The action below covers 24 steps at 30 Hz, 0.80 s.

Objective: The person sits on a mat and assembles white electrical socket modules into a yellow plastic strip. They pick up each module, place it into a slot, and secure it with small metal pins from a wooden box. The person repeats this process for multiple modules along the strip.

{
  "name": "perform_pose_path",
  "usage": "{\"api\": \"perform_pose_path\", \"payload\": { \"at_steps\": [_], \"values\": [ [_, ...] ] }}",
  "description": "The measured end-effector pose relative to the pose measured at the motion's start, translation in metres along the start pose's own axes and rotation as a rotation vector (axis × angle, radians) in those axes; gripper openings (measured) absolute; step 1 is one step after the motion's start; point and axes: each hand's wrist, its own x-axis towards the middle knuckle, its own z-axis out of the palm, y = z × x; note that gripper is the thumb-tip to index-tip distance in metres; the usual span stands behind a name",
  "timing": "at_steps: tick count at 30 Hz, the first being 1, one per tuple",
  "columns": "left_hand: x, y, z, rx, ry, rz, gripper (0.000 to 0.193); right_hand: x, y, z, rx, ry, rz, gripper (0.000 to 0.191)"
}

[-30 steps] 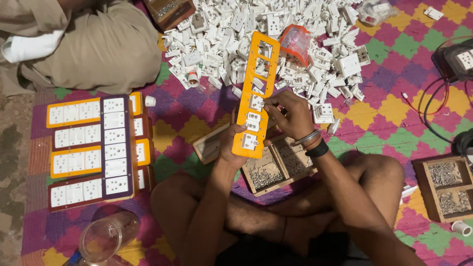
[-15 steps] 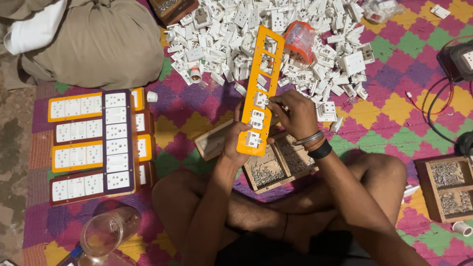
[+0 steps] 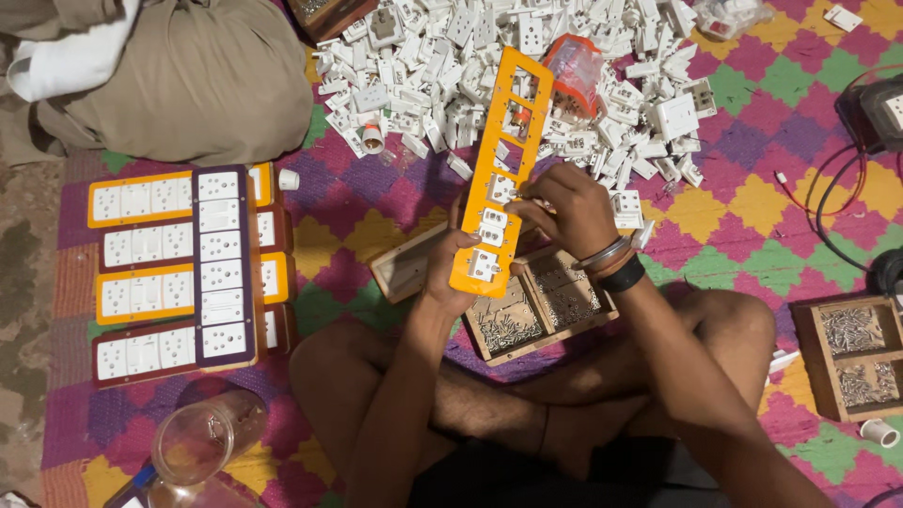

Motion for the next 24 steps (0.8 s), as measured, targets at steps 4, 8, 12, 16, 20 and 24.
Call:
{"api": "perform_pose_path", "payload": {
  "at_steps": [4,8,12,16,20,24],
  "values": [
    [0.004,-0.004,-0.011,-0.134,-0.068,-0.068,0.064,-0.018,-0.002,0.021,0.318,0.062,0.259,0.05],
    [0.007,-0.002,-0.021,-0.216,-0.116,-0.086,0.06,-0.05,-0.01,0.043,0.507,0.044,0.189,0.051],
    [0.004,0.0,-0.023,-0.189,-0.199,-0.163,0.061,-0.061,-0.007,0.047,0.679,0.016,0.328,0.052],
    [0.006,-0.002,-0.019,-0.178,-0.082,-0.071,0.062,-0.051,-0.005,0.042,0.935,0.058,0.426,0.041],
    [0.007,-0.004,-0.018,-0.155,-0.082,-0.061,0.061,-0.047,-0.013,0.037,0.968,0.046,0.464,0.047],
    [0.008,-0.004,-0.021,-0.179,-0.092,-0.091,0.061,-0.044,-0.019,0.035,0.994,0.068,0.488,0.047]
  ]
}}
